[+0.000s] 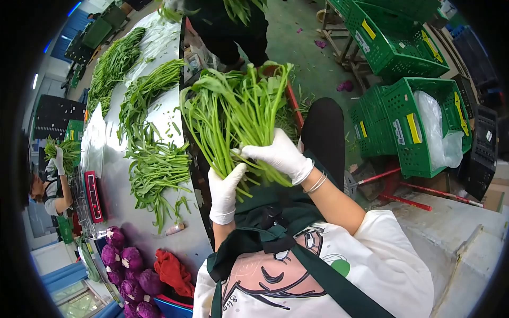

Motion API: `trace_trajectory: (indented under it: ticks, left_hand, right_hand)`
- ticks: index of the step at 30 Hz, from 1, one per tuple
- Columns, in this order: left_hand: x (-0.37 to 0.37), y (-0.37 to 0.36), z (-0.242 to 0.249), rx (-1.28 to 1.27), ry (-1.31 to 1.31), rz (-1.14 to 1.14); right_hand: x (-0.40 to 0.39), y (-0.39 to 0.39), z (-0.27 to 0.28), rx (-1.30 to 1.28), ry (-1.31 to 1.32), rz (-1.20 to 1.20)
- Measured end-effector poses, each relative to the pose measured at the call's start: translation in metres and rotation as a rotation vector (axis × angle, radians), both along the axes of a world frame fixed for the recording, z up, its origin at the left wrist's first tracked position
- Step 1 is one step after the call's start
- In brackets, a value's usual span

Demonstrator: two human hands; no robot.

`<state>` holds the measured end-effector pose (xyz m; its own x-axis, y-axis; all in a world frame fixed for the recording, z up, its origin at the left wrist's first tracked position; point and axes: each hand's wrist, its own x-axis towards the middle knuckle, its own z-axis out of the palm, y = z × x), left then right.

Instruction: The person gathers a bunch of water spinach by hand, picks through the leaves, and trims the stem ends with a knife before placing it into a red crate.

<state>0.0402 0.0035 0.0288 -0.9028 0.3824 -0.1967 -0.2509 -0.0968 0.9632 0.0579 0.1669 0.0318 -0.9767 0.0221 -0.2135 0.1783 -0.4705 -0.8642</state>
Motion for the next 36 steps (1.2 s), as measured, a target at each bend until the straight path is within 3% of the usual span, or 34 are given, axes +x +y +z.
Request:
trace_trajectory:
  ticks: [6,7,8,10,14,16,17,18,20,22,23,30,34,36]
  left_hand:
    - [-0.001,0.002,0.0,0.061,0.005,0.054]
    - [-0.002,0.003,-0.004,0.054,0.02,0.044]
    - [-0.001,0.003,-0.008,-0.014,0.049,0.026]
    - [0.0,0.006,-0.014,-0.003,0.137,0.028]
    - [-0.009,-0.004,-0.004,-0.136,0.081,-0.02]
    - [-0.017,-0.019,0.007,-0.086,-0.066,0.039]
    - [-0.023,-0.03,0.008,-0.04,-0.082,0.082]
    - [-0.028,-0.044,0.011,0.165,-0.183,0.068]
    - [-0.037,-0.065,0.007,0.768,-0.28,0.091]
    - [-0.044,-0.073,0.009,0.976,-0.24,0.056]
    - [-0.045,-0.068,0.009,0.961,-0.222,0.153]
    - [-0.068,-0.086,0.01,1.179,-0.342,0.189]
    - [-0.058,-0.033,0.014,0.646,-0.241,0.273]
    - [-0.041,0.008,0.007,0.516,-0.281,0.257]
  right_hand:
    - [-0.003,0.002,-0.007,0.064,0.032,0.103]
    - [-0.002,-0.008,-0.002,0.057,0.085,-0.018]
    - [0.001,-0.004,0.004,-0.005,-0.03,0.135]
    - [0.0,-0.012,-0.01,0.182,0.17,0.059]
    - [0.001,0.007,-0.009,0.085,-0.005,0.187]
    - [0.002,0.017,-0.001,0.095,-0.034,0.086]
    - [0.002,0.026,-0.004,0.122,-0.041,0.076]
    - [0.003,0.037,-0.007,0.148,-0.049,0.066]
    - [0.009,0.057,-0.013,0.089,-0.025,0.017]
    - [0.013,0.071,-0.009,0.166,-0.034,-0.048]
    - [0.014,0.074,-0.007,0.151,-0.041,-0.07]
    - [0.026,0.117,0.003,0.294,-0.011,-0.256]
    - [0.022,0.113,0.003,0.265,0.062,-0.28]
    - [0.018,0.086,0.006,0.23,0.082,-0.269]
